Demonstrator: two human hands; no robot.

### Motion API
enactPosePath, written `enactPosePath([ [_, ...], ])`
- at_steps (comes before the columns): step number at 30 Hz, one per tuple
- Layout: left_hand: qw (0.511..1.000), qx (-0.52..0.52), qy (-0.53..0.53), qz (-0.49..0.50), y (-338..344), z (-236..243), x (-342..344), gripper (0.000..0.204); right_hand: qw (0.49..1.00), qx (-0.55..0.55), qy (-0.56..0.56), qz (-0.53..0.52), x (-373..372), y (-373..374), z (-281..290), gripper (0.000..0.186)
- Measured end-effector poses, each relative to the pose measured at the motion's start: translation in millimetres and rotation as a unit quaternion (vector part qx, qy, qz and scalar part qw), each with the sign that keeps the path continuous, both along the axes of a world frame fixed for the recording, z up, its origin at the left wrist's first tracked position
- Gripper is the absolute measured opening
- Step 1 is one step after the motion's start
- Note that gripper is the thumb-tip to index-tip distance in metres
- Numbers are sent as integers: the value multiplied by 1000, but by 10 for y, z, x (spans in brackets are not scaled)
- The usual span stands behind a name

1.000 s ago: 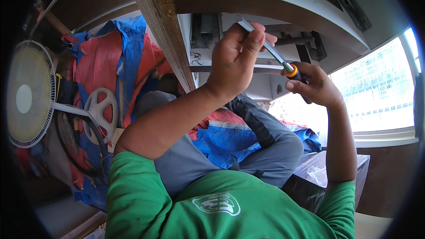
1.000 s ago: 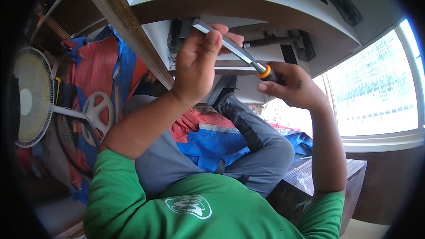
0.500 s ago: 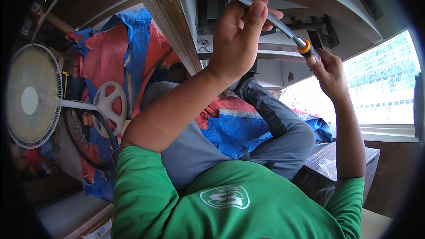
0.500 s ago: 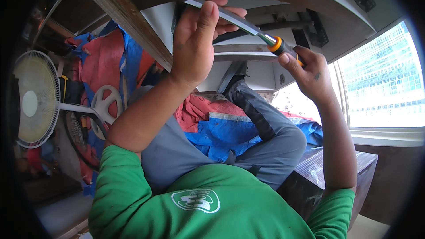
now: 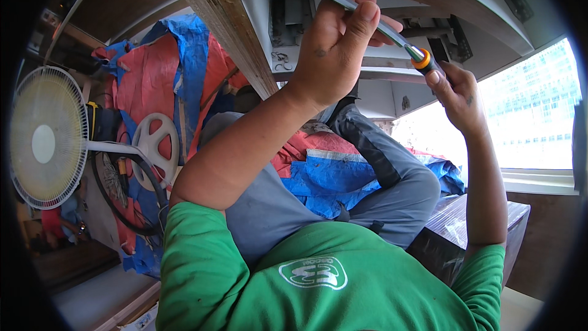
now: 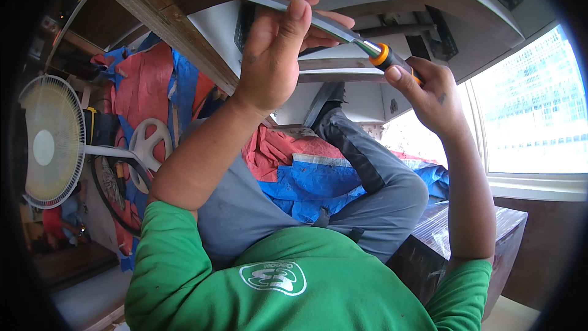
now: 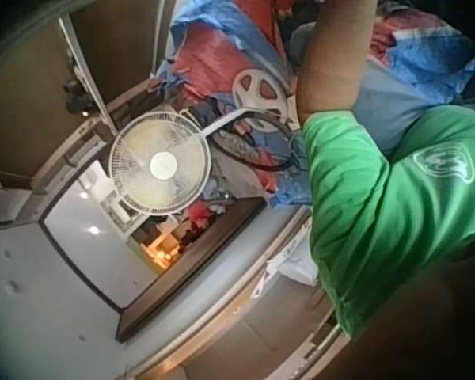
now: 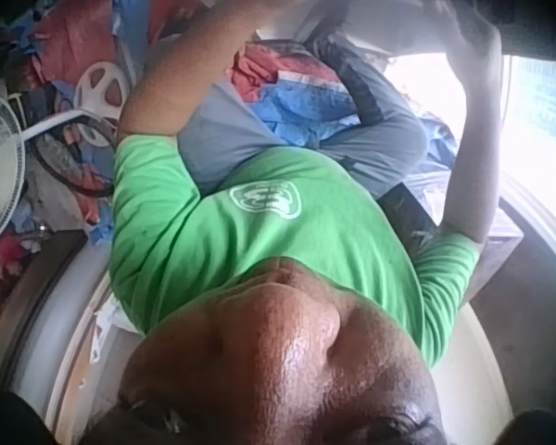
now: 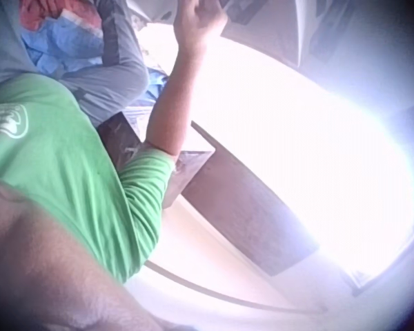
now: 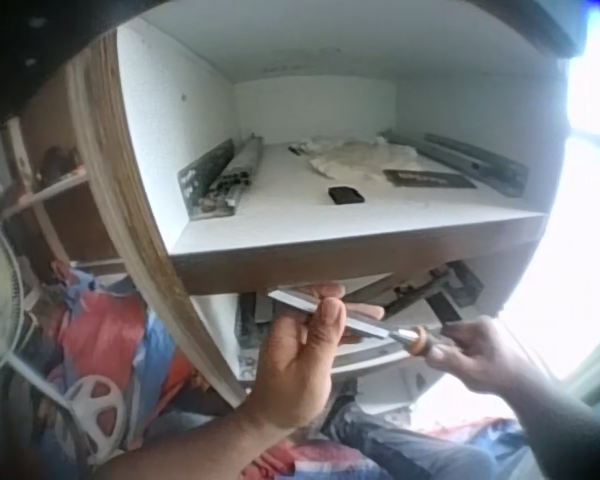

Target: The person sits on the floor and uses a chisel to fit and secure metal hardware into a wooden cabinet. They repeatedly position the metal piece, tap it with the chisel, and adjust its placement within the cabinet frame.

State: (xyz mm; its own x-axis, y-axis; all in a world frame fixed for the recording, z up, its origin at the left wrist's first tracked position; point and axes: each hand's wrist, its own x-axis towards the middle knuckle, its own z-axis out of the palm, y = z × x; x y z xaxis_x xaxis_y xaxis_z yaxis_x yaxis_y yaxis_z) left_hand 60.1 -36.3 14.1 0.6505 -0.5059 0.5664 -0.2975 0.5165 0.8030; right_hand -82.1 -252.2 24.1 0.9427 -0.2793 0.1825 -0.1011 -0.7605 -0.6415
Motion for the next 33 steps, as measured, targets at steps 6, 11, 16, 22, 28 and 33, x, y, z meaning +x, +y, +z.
enactPosePath([
  [6, 999, 25, -9, -40, -12, 34, 67, 37, 998, -19, 31, -49, 3, -94, 27, 83],
  [11, 1000, -10, 16, 3, -25, 25, 32, 36, 1000, -24, 7, -4, 52, -144, 30, 81],
  [16, 1000, -2, -9, -17, -42, 21, 51, 38, 1000, -16, 5, -10, 64, -133, 62, 80],
  [22, 1000, -20, 7, 21, -73, 15, 23, 40, 1000, -28, 11, 1, 75, -120, 99, 82],
  [28, 999, -25, 17, 19, -73, 22, 6, 39, 1000, -18, 11, 9, 113, -139, 108, 76],
  [33, 997, -72, 22, 20, -141, -17, 12, 31, 998, -31, 55, -14, 113, -132, 111, 75],
])
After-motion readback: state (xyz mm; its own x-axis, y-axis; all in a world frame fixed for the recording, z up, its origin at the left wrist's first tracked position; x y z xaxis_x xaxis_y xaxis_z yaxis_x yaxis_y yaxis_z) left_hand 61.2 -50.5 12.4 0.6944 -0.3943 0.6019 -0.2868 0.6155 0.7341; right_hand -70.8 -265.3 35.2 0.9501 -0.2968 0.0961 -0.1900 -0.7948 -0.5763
